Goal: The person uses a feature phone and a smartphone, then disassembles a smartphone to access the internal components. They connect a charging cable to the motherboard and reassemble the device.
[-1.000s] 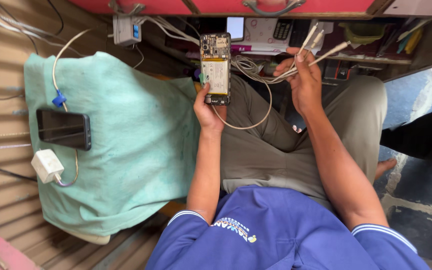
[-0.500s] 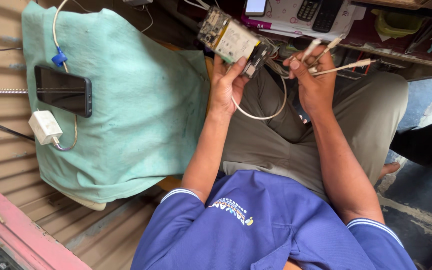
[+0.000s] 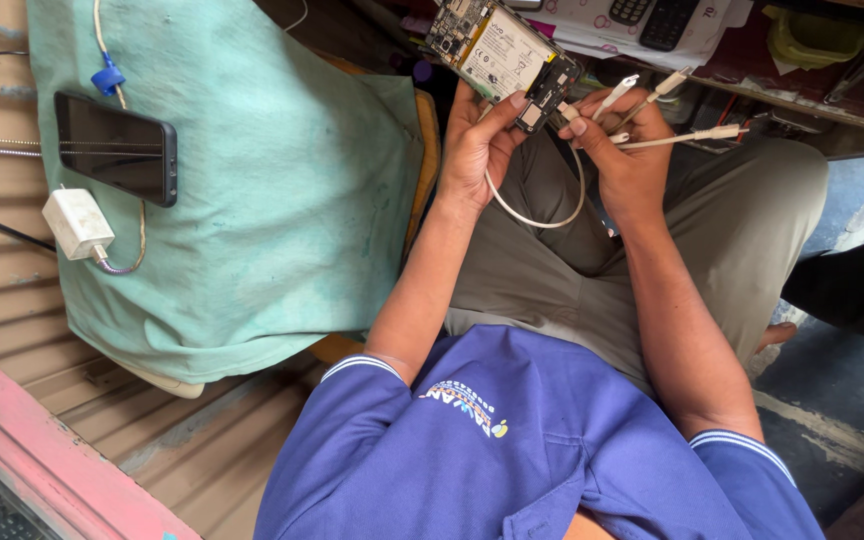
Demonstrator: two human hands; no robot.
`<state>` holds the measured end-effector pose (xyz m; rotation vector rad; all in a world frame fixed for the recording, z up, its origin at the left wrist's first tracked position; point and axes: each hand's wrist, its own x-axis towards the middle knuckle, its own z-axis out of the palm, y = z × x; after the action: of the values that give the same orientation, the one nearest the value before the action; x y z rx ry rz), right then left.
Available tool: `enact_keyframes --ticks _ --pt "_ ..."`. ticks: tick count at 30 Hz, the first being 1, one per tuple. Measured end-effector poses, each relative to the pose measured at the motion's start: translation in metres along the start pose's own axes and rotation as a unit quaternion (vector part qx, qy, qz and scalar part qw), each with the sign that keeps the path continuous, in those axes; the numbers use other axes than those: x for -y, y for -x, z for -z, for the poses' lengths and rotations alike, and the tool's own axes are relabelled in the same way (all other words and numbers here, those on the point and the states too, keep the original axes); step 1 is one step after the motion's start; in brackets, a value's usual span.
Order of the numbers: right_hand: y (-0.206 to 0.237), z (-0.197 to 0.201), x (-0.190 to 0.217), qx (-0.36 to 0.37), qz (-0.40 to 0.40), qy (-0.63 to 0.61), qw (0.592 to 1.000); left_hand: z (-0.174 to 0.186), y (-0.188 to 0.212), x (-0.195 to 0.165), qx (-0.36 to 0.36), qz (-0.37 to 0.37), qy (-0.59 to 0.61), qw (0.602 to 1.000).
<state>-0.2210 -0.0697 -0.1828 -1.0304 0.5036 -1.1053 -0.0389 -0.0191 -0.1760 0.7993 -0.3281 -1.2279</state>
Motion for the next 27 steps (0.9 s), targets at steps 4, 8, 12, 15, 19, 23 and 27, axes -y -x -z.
enact_keyframes --ticks 4,8,12,15,19,23,27 --pt "0.001 0.0 -0.001 0.007 -0.001 0.015 1.0 0.001 0.001 -0.001 0.008 -0.007 -0.006 1.0" --pt "0.002 0.003 -0.002 0.006 -0.004 0.049 0.999 0.005 0.001 0.001 -0.004 -0.038 -0.048 0.998" --pt "0.0 0.006 -0.004 -0.002 -0.012 0.081 0.997 0.008 -0.005 0.007 -0.006 -0.074 -0.086 0.994" --pt "-0.001 0.006 -0.005 -0.012 -0.023 0.083 0.996 0.007 -0.01 0.014 -0.001 -0.084 -0.094 0.992" --pt "0.001 0.002 -0.005 -0.032 -0.031 0.056 0.997 0.006 -0.008 0.015 -0.006 -0.071 -0.145 0.987" --pt "0.0 0.001 -0.005 -0.034 -0.024 0.049 0.998 0.003 -0.01 0.011 -0.008 -0.06 -0.186 0.981" --pt "-0.001 0.004 -0.004 -0.025 -0.043 0.064 0.997 0.004 -0.013 0.009 -0.004 -0.072 -0.195 0.978"
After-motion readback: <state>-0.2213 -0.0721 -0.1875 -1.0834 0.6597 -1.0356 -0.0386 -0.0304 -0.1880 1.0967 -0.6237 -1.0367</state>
